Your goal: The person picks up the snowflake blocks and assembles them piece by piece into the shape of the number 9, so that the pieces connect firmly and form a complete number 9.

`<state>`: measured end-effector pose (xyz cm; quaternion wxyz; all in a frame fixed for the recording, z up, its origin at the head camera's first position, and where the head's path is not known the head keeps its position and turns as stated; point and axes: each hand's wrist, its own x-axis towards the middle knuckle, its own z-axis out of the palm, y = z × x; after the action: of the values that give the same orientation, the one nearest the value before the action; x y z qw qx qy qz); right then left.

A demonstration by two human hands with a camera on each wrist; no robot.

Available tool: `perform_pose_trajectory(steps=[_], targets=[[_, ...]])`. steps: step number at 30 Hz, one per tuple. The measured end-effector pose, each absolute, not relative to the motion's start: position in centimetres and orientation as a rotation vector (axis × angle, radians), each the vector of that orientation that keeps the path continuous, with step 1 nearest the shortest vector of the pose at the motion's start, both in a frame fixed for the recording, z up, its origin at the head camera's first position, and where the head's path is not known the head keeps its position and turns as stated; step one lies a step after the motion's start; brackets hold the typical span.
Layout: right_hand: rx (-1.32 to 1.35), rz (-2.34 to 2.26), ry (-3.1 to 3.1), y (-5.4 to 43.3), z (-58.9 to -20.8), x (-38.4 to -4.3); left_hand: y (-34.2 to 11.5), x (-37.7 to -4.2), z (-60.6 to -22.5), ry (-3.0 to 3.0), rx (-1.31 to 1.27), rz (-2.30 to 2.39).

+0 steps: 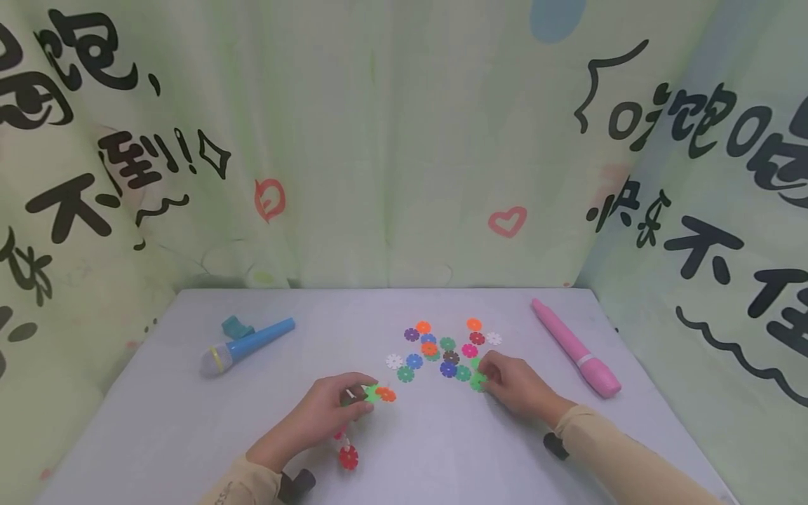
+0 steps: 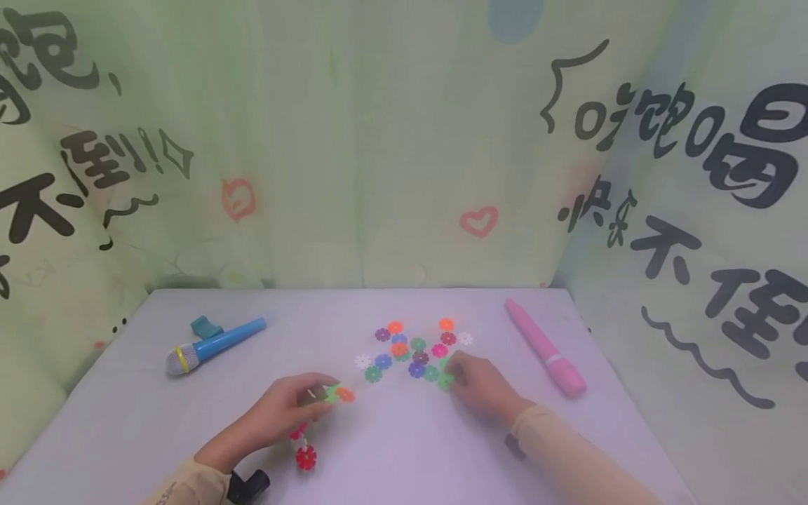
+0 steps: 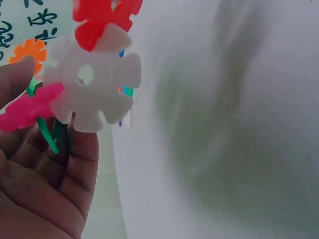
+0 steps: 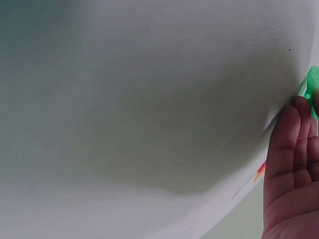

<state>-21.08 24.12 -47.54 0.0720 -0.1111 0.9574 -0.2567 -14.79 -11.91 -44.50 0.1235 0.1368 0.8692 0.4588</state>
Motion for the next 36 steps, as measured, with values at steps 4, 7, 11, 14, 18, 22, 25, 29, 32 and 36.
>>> perform_pose_trajectory(steps=[4, 7, 11, 14, 18, 22, 25, 29, 32, 36], targets=[[-0.435, -0.828, 2.885, 24.0, -47.5, -20.9, -11.9, -14.8, -44.5, 2.524, 0.39, 1.35], [-0.483, -0.916, 2.848, 23.6, -47.2, -20.6, -11.9, -14.8, -44.4, 2.525, 0.392, 1.351], [-0.504, -1.023, 2.804, 22.7, -46.7, -20.1, -12.0, -14.8, -44.4, 2.519, 0.394, 1.356], [-0.498, -1.103, 2.778, 22.0, -46.3, -19.6, -12.0, -14.8, -44.4, 2.517, 0.391, 1.359], [-0.505, -1.275, 2.667, 21.3, -45.7, -19.2, -12.1, -14.8, -44.4, 2.515, 0.398, 1.37], [-0.479, -1.442, 2.521, 20.7, -45.5, -18.8, -12.2, -14.8, -44.4, 2.509, 0.413, 1.387], [-0.437, -1.504, 2.46, 20.3, -45.5, -18.5, -12.2, -14.8, -44.5, 2.51, 0.419, 1.39], [-0.423, -1.512, 2.451, 19.8, -45.4, -18.2, -12.3, -14.9, -44.7, 2.507, 0.431, 1.397], [-0.444, -1.492, 2.448, 19.5, -45.4, -18.0, -12.3, -14.9, -44.8, 2.503, 0.441, 1.402], [-0.463, -1.474, 2.42, 19.1, -45.5, -17.7, -12.2, -15.0, -44.9, 2.502, 0.435, 1.397]])
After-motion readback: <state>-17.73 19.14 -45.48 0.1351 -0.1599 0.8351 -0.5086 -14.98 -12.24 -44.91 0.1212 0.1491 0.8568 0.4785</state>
